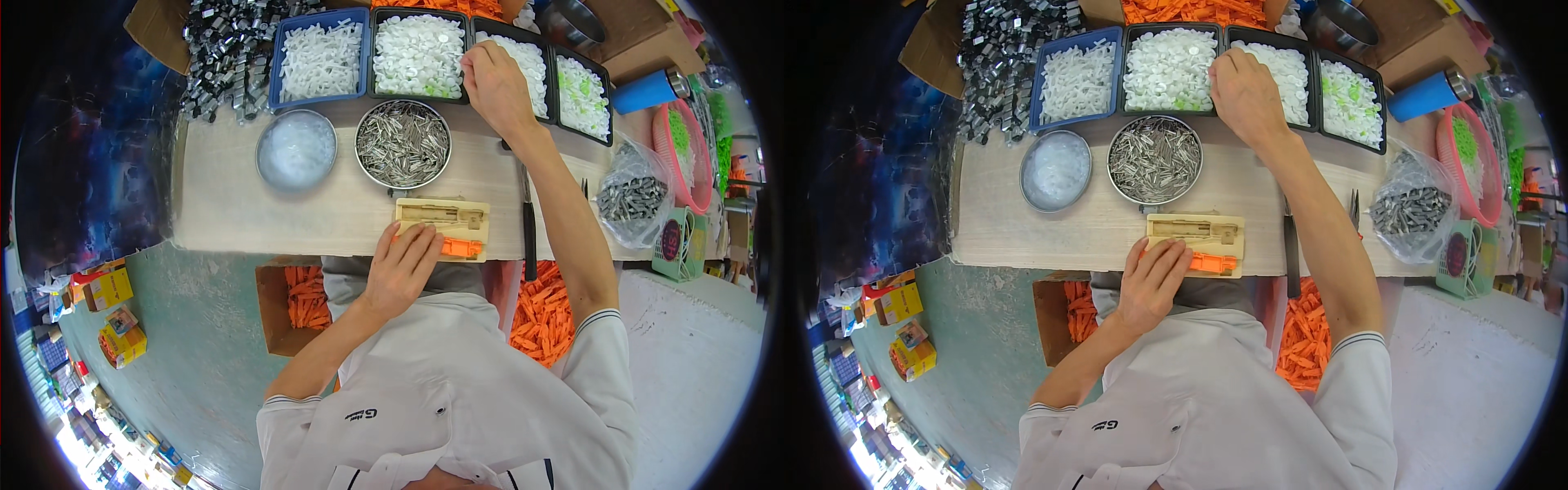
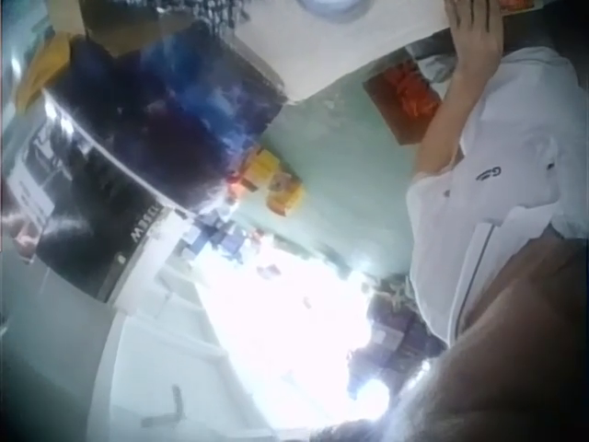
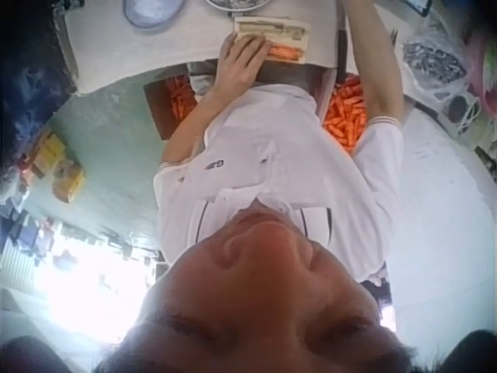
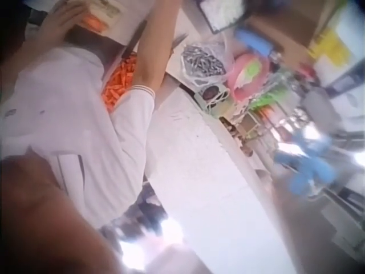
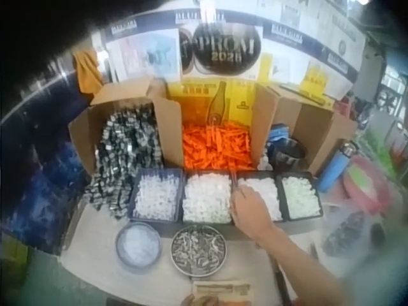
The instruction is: Assembling small orange plastic components by manually inserting metal and plastic pins.
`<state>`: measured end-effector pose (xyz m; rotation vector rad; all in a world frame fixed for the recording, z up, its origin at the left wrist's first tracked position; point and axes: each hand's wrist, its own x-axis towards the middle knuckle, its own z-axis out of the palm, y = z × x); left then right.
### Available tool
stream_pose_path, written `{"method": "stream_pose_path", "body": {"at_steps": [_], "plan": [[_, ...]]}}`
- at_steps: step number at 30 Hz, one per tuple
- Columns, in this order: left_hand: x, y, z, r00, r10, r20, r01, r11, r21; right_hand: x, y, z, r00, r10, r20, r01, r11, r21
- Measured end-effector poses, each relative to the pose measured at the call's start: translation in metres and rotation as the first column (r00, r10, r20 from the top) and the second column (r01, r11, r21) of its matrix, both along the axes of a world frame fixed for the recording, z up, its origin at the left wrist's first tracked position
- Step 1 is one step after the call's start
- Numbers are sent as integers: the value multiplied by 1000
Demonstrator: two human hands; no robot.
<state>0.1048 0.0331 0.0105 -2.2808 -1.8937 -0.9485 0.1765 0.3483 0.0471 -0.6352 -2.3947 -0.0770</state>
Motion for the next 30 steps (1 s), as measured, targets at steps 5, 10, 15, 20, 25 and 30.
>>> {"method": "stream_pose_path", "body": {"at_steps": [5,10,15,20,25,30], "plan": [[-2,20,13,984,74,162,-79,997,21,6,-10,3,990,10,-143,-23,996,-90],[1,37,26,909,154,387,-174,985,18,11,-33,10,974,18,-225,-63,979,-193],[-17,25,48,665,388,639,-312,921,-234,25,-80,15,928,-74,-365,-113,878,-465],[-36,-6,24,676,597,431,-510,802,-311,47,-139,4,935,-57,-351,-132,861,-491],[-42,-27,27,801,581,144,-497,780,-381,52,-177,-13,944,-55,-325,-170,765,-622],[-68,-33,31,868,496,-12,-450,778,-438,58,-184,-18,954,-57,-295,-155,749,-644]]}}
